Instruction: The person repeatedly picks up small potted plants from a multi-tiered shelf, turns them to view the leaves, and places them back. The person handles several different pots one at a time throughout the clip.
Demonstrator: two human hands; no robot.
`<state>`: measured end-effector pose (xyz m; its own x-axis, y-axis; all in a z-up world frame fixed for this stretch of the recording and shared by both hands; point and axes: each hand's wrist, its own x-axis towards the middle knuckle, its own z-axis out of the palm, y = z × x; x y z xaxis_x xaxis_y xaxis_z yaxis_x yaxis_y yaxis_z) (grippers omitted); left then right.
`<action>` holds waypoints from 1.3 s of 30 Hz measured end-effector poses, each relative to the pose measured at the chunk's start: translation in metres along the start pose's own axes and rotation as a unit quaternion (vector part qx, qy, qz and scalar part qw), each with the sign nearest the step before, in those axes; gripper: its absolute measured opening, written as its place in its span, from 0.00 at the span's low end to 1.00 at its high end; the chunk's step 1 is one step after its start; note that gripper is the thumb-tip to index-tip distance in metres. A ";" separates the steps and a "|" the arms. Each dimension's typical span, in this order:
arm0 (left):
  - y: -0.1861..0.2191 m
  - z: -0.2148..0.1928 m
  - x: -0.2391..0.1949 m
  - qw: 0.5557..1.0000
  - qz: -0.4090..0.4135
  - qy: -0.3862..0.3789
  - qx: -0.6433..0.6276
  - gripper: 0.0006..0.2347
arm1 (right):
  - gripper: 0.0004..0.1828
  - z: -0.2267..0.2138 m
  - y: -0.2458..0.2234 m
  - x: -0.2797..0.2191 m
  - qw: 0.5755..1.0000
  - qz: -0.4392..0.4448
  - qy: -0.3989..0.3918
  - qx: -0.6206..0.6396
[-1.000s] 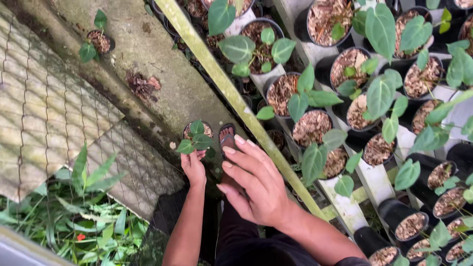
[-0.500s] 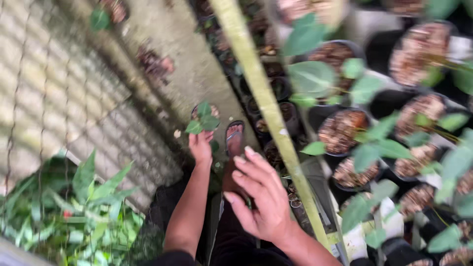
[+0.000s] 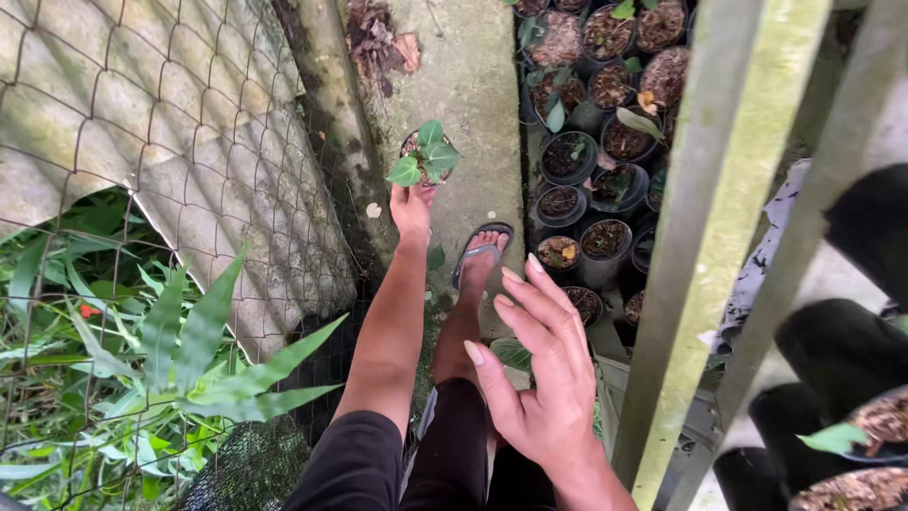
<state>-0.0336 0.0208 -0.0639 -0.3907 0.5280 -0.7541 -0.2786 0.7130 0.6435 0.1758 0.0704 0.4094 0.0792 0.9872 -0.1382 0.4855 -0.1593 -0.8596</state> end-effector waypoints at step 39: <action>-0.089 -0.034 0.186 0.997 0.003 0.027 -0.075 0.06 | 0.17 0.086 0.124 -0.032 0.999 -0.001 0.011 -0.043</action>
<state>-0.1107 0.0396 -0.2571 -0.4391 0.5036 -0.7441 -0.4022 0.6304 0.6640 0.1583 0.0189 0.2647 0.0960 0.9875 -0.1248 0.5587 -0.1572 -0.8143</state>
